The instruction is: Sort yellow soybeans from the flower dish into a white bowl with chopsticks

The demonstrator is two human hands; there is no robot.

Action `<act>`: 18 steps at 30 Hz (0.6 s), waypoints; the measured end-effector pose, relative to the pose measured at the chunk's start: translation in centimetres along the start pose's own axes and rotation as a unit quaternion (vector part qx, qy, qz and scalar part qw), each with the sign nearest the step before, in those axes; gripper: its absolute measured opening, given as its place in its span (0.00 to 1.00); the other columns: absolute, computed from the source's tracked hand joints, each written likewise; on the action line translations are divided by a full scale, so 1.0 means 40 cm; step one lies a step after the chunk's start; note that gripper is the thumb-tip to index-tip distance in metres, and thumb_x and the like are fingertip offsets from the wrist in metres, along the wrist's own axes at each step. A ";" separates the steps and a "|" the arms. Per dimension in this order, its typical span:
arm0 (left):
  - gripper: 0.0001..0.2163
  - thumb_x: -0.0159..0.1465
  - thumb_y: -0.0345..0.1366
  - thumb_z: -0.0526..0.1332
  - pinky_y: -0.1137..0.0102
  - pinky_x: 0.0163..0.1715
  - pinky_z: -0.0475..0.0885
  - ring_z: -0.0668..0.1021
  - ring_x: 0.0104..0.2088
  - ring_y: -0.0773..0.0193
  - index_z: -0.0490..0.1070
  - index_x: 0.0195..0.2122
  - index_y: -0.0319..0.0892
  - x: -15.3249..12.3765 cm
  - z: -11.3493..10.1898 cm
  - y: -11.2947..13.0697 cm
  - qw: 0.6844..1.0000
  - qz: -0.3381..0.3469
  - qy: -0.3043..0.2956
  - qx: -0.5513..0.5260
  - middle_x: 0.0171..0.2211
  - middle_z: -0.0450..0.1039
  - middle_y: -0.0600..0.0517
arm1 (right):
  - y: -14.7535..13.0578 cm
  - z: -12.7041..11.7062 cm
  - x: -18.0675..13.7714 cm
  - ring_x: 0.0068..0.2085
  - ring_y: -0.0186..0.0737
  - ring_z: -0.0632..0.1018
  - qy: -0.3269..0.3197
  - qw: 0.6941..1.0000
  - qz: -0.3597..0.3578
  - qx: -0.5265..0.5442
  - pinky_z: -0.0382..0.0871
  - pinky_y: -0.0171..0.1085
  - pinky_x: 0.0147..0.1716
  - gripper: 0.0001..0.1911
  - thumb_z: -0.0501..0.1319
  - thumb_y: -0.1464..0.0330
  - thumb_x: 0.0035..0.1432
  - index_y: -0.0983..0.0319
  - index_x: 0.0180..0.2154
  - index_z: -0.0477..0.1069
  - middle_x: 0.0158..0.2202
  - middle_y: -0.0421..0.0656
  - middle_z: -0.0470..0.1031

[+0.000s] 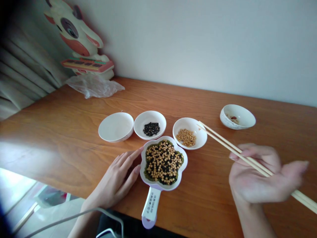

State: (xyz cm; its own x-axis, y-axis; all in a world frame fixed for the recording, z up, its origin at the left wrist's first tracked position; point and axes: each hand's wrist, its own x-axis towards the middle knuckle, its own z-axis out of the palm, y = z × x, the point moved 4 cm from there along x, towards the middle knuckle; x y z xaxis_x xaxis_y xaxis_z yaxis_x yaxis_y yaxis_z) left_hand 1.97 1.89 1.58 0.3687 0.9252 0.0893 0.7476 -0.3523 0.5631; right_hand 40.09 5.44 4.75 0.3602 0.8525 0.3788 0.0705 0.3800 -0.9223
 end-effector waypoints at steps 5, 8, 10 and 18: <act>0.28 0.77 0.40 0.53 0.50 0.62 0.70 0.74 0.60 0.49 0.49 0.76 0.51 -0.001 0.000 0.000 1.000 0.004 0.006 -0.003 0.64 0.70 0.43 | -0.027 0.017 -0.004 0.31 0.48 0.74 0.071 0.992 -0.099 0.039 0.60 0.49 0.34 0.33 0.48 0.48 0.72 0.58 0.24 0.76 0.24 0.45 0.65; 0.27 0.77 0.40 0.53 0.51 0.63 0.69 0.74 0.61 0.49 0.50 0.76 0.51 0.000 0.000 0.001 1.000 0.004 0.008 -0.003 0.64 0.70 0.44 | -0.037 -0.001 -0.004 0.31 0.46 0.74 0.096 0.989 -0.089 0.061 0.60 0.48 0.34 0.33 0.45 0.54 0.75 0.57 0.25 0.77 0.25 0.44 0.63; 0.27 0.77 0.40 0.53 0.51 0.63 0.69 0.74 0.61 0.49 0.50 0.76 0.50 0.000 0.002 0.001 1.000 0.002 0.006 -0.003 0.64 0.70 0.44 | -0.035 0.001 -0.003 0.31 0.47 0.73 0.091 0.992 -0.043 0.073 0.61 0.50 0.35 0.34 0.43 0.54 0.75 0.57 0.25 0.77 0.25 0.44 0.62; 0.28 0.77 0.40 0.53 0.51 0.62 0.70 0.74 0.60 0.50 0.48 0.76 0.50 -0.002 0.003 -0.004 1.000 0.000 -0.004 -0.002 0.63 0.70 0.43 | -0.011 0.104 -0.046 0.29 0.48 0.67 -0.097 0.992 0.035 0.067 0.59 0.50 0.35 0.37 0.42 0.44 0.71 0.55 0.26 0.78 0.22 0.47 0.65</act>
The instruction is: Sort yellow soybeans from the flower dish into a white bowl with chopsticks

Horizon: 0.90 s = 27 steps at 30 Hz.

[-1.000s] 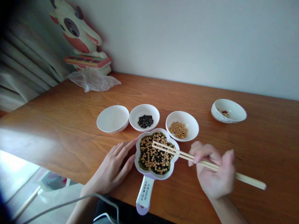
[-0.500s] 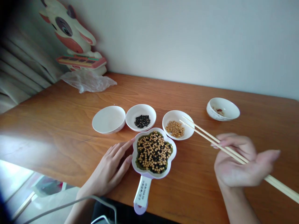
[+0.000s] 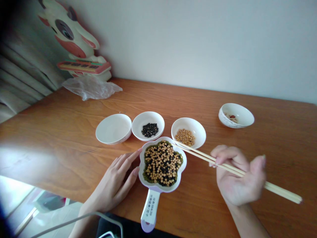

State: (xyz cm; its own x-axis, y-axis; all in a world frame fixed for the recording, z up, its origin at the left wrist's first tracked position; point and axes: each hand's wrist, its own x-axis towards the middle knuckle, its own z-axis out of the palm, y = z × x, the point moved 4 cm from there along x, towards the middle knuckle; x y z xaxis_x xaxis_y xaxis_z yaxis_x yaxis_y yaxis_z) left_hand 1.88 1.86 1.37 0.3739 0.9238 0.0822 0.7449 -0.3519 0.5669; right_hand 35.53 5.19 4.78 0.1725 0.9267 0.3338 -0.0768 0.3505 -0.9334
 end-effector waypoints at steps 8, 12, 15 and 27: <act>0.28 0.77 0.40 0.53 0.51 0.62 0.70 0.74 0.60 0.49 0.49 0.76 0.51 -0.001 0.001 -0.003 1.000 0.002 0.004 0.000 0.64 0.69 0.43 | 0.014 0.070 -0.040 0.31 0.47 0.71 -0.099 0.991 0.031 -0.080 0.63 0.45 0.32 0.40 0.40 0.41 0.71 0.57 0.28 0.78 0.26 0.46 0.72; 0.28 0.77 0.40 0.53 0.51 0.62 0.69 0.74 0.60 0.50 0.47 0.76 0.50 0.001 0.001 0.001 1.000 0.004 0.004 -0.001 0.65 0.69 0.44 | 0.018 0.064 -0.033 0.32 0.47 0.71 -0.110 0.989 0.051 -0.087 0.62 0.45 0.32 0.43 0.35 0.40 0.70 0.57 0.27 0.77 0.27 0.46 0.72; 0.29 0.77 0.39 0.53 0.52 0.61 0.70 0.74 0.60 0.50 0.47 0.77 0.51 0.002 -0.002 0.004 1.000 0.006 0.011 -0.002 0.66 0.69 0.44 | 0.027 0.061 -0.030 0.31 0.47 0.71 -0.112 0.987 0.069 -0.097 0.62 0.45 0.32 0.44 0.33 0.39 0.70 0.57 0.27 0.76 0.26 0.46 0.71; 0.27 0.77 0.40 0.53 0.54 0.62 0.69 0.73 0.60 0.52 0.49 0.75 0.51 0.003 -0.001 0.005 1.000 0.005 0.007 -0.005 0.66 0.68 0.45 | 0.046 0.066 -0.028 0.31 0.46 0.72 -0.109 0.986 0.092 -0.089 0.64 0.44 0.33 0.44 0.34 0.40 0.71 0.58 0.26 0.76 0.25 0.46 0.72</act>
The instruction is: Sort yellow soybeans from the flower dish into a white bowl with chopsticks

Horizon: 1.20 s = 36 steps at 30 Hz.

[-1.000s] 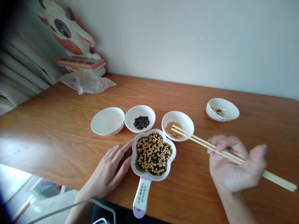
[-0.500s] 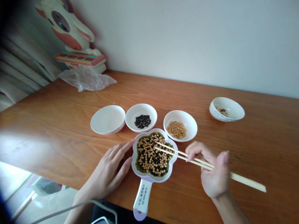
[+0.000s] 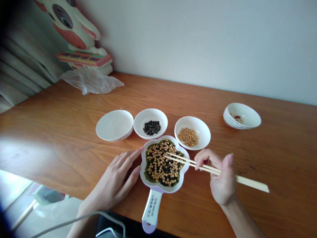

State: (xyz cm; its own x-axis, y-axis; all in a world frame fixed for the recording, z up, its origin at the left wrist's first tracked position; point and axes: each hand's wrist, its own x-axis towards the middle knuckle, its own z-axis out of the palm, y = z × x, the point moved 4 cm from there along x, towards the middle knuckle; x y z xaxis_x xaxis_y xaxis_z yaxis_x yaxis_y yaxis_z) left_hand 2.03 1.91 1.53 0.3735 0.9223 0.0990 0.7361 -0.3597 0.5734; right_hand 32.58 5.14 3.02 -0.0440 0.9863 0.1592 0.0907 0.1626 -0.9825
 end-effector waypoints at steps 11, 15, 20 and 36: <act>0.27 0.78 0.41 0.52 0.54 0.60 0.68 0.73 0.59 0.52 0.48 0.76 0.49 -0.001 -0.001 0.000 1.000 0.002 -0.005 0.003 0.64 0.68 0.45 | 0.011 0.014 0.003 0.30 0.43 0.71 0.013 1.000 0.011 0.017 0.64 0.41 0.30 0.43 0.36 0.41 0.71 0.58 0.26 0.77 0.24 0.46 0.72; 0.27 0.78 0.41 0.52 0.54 0.61 0.67 0.73 0.59 0.52 0.47 0.76 0.50 -0.002 0.001 0.000 1.000 0.002 -0.006 0.005 0.65 0.68 0.45 | 0.014 0.016 0.001 0.29 0.43 0.71 0.015 1.000 0.012 0.011 0.64 0.41 0.29 0.42 0.37 0.42 0.72 0.58 0.25 0.77 0.23 0.46 0.71; 0.27 0.78 0.41 0.52 0.53 0.61 0.67 0.72 0.59 0.51 0.47 0.76 0.49 -0.001 0.002 0.000 1.000 0.000 -0.008 0.002 0.65 0.68 0.44 | 0.016 0.011 0.001 0.29 0.42 0.71 0.021 1.000 0.011 0.010 0.64 0.40 0.28 0.41 0.39 0.42 0.72 0.58 0.25 0.77 0.23 0.45 0.72; 0.27 0.78 0.41 0.52 0.52 0.64 0.66 0.72 0.61 0.51 0.48 0.76 0.51 0.000 0.001 0.002 1.000 -0.009 -0.011 0.004 0.67 0.67 0.47 | 0.025 0.009 -0.001 0.27 0.40 0.71 0.030 0.999 0.007 0.034 0.64 0.40 0.27 0.41 0.40 0.43 0.73 0.58 0.25 0.77 0.22 0.45 0.72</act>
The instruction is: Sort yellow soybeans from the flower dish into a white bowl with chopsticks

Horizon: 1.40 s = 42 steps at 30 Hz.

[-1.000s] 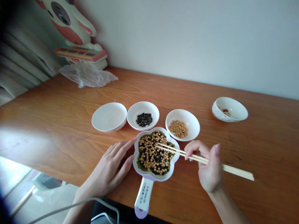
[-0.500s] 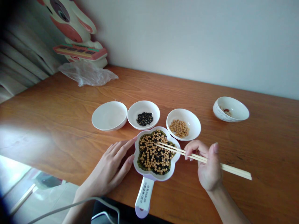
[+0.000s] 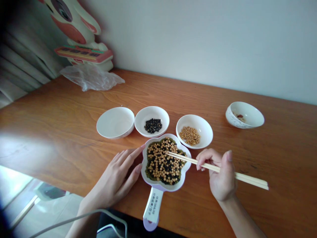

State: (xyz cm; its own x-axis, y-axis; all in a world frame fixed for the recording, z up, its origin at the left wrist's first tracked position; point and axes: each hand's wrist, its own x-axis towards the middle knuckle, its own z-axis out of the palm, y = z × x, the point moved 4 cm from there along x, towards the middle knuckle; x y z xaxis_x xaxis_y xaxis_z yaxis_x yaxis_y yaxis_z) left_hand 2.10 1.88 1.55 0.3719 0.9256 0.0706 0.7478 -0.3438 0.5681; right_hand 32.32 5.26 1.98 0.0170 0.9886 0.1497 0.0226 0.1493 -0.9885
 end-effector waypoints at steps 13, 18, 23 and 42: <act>0.28 0.77 0.40 0.52 0.51 0.62 0.69 0.74 0.59 0.51 0.48 0.76 0.51 -0.001 -0.001 0.000 1.000 0.009 0.010 -0.011 0.64 0.70 0.44 | 0.016 0.020 0.010 0.25 0.38 0.70 0.014 0.996 0.056 0.061 0.64 0.38 0.27 0.36 0.44 0.50 0.75 0.59 0.24 0.76 0.21 0.44 0.72; 0.28 0.77 0.40 0.52 0.50 0.62 0.69 0.75 0.58 0.50 0.49 0.76 0.50 -0.001 -0.002 0.001 1.000 0.003 0.006 -0.011 0.62 0.71 0.43 | 0.002 0.010 0.013 0.26 0.39 0.69 0.015 0.996 0.041 0.081 0.63 0.39 0.26 0.37 0.42 0.48 0.74 0.59 0.25 0.76 0.22 0.44 0.70; 0.28 0.77 0.40 0.52 0.51 0.61 0.70 0.75 0.57 0.51 0.49 0.76 0.50 -0.002 -0.002 0.000 1.000 0.002 0.005 -0.012 0.62 0.71 0.43 | -0.008 0.011 0.007 0.27 0.40 0.69 -0.007 0.997 0.021 0.067 0.64 0.40 0.28 0.40 0.38 0.45 0.74 0.59 0.26 0.76 0.23 0.44 0.69; 0.28 0.77 0.40 0.52 0.51 0.63 0.68 0.73 0.60 0.51 0.48 0.76 0.50 -0.001 0.000 0.001 1.000 0.007 0.009 -0.009 0.65 0.69 0.44 | 0.008 0.049 -0.015 0.29 0.39 0.71 -0.020 1.000 0.010 -0.004 0.63 0.39 0.29 0.35 0.44 0.49 0.76 0.58 0.27 0.76 0.24 0.44 0.74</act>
State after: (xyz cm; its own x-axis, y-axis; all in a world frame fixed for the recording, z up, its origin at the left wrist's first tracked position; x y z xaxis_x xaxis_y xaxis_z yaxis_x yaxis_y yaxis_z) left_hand 2.12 1.81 1.56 0.3717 0.9237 0.0928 0.7327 -0.3533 0.5817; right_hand 30.35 4.74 1.52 -0.0230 0.9913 0.1294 0.0302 0.1300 -0.9910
